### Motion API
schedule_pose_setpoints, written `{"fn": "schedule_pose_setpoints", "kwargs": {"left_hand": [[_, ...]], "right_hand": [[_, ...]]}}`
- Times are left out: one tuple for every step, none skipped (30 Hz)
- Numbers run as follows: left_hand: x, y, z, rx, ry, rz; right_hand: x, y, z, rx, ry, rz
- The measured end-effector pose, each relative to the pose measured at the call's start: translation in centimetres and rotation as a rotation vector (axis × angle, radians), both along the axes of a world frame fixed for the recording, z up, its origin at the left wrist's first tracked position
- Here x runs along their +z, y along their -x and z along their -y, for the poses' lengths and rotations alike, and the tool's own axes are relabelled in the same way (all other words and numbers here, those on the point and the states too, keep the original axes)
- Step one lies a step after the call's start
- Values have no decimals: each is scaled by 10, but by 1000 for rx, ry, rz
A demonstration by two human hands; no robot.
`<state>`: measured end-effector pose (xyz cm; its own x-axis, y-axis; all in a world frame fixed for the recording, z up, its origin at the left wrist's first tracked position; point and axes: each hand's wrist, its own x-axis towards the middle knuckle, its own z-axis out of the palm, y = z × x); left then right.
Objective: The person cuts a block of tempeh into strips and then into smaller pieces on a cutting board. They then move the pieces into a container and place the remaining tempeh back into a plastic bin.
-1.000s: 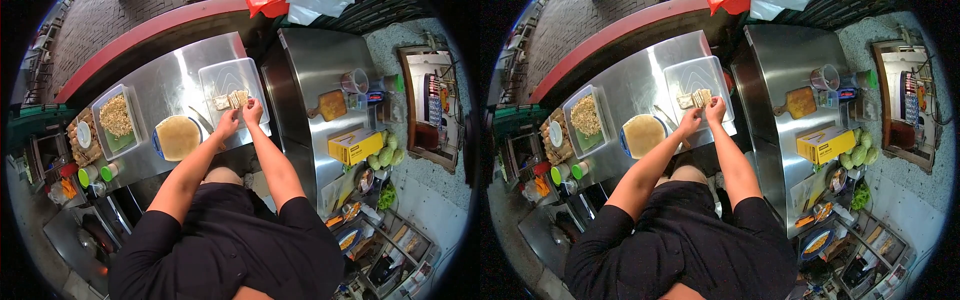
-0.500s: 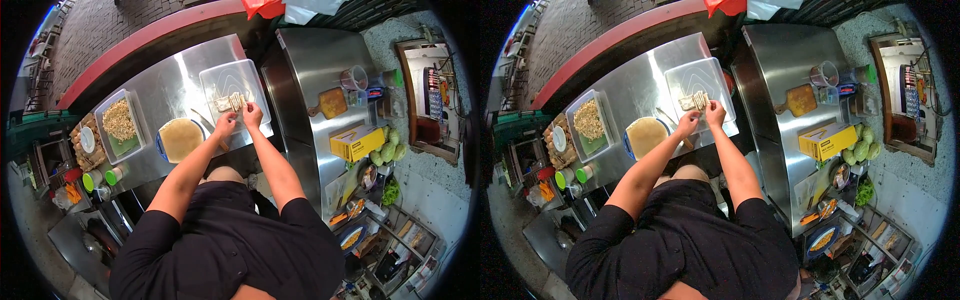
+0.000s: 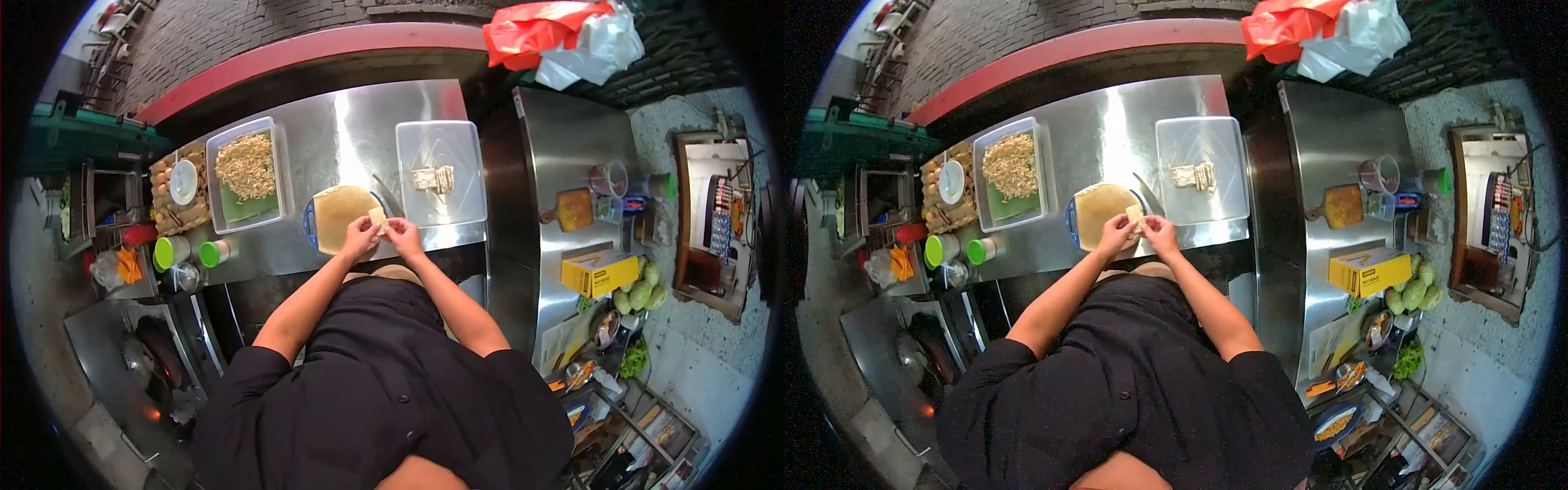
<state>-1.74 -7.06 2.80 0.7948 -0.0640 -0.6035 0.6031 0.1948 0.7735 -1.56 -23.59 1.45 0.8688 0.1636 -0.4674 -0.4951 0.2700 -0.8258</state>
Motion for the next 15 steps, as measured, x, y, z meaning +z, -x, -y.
{"fn": "schedule_pose_setpoints", "kwargs": {"left_hand": [[-5,7,-11,19,-84,6],[-3,10,-22,29,-73,11],[-2,13,-32,32,-142,9],[-2,17,-43,33,-214,5],[-7,18,-51,52,-262,76],[-13,19,-57,56,-258,74],[-1,17,-63,7,-393,84],[3,16,-69,-45,-528,95],[-1,16,-71,-23,-579,99],[-8,15,-75,-21,-573,99],[-16,15,-77,-41,-610,135],[-23,14,-78,-60,-646,171],[-20,12,-79,-52,-640,168],[-14,11,-80,-113,-725,220],[-8,10,-81,-177,-813,273]], "right_hand": [[0,4,-9,64,72,-10],[-4,8,-14,126,148,-22],[-9,8,-16,207,270,30],[-4,8,-16,216,279,30],[4,10,-16,208,611,175],[13,9,-17,196,940,325],[18,10,-17,80,1034,364],[17,12,-10,66,1115,401],[18,16,-4,73,1179,374],[23,21,0,80,1245,349],[27,25,3,86,1251,350],[31,29,5,125,1275,271],[33,30,7,165,1297,192],[29,32,12,175,1302,193],[24,33,15,196,1249,178]]}}
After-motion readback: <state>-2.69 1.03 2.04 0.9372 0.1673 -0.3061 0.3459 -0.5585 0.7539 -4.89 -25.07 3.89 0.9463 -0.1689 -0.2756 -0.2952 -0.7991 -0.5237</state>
